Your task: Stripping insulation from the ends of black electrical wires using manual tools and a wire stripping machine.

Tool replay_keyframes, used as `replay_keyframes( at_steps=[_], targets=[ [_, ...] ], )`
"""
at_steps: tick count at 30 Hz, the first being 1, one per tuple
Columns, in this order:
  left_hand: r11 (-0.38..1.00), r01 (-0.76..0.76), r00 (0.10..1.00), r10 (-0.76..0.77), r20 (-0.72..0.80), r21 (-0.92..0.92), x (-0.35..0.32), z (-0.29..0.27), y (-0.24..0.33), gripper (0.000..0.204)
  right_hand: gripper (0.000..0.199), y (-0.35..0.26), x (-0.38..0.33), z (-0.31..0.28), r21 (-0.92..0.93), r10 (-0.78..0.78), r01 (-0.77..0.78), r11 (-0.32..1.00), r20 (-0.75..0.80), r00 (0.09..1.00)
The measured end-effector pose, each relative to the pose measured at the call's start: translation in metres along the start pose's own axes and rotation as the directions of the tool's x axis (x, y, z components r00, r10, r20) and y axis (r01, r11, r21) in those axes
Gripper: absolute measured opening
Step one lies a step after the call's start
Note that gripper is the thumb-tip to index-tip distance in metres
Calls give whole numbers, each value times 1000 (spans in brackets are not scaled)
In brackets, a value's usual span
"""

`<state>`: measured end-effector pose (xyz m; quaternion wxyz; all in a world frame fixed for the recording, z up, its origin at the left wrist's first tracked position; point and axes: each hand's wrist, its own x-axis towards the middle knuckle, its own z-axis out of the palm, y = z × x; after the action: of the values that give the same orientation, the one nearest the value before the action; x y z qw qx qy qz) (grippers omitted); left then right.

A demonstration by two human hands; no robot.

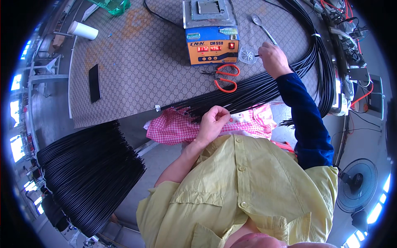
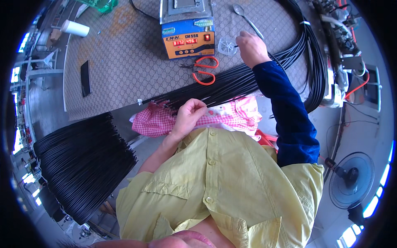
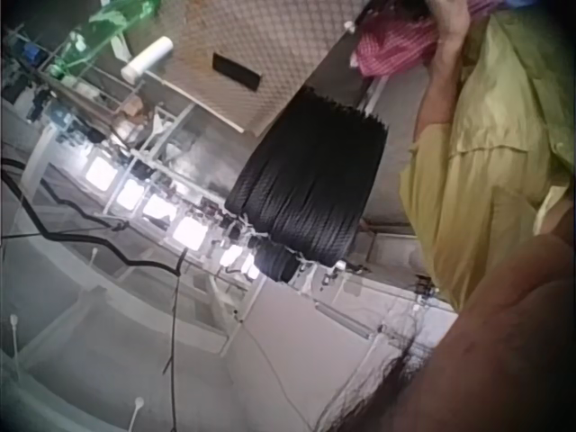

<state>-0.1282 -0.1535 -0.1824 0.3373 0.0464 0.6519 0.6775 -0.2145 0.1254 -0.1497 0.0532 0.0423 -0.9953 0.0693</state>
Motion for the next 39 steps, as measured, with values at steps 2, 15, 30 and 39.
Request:
replay_keyframes(
  at_steps=[2, 15, 30, 39],
  targets=[
    [1000, 14, 1000, -14, -3, 4, 0, -1, -3, 9, 6, -6, -2, -2, -35, -103, 103, 994, 4, 995],
    [997, 24, 1000, -24, -9, 74, -1, -2, -2, 9, 8, -4, -10, -1, 103, -27, 34, 994, -66, 997],
    [996, 5, 998, -11, -61, -91, 11, -16, -6, 11, 15, -10, 28, -76, 454, 200, -157, 877, -49, 979],
    [984, -21, 998, 9, -67, -178, 15, -20, -16, 8, 16, -37, 98, -91, 245, -22, 69, 967, -188, 982]
  ],
)
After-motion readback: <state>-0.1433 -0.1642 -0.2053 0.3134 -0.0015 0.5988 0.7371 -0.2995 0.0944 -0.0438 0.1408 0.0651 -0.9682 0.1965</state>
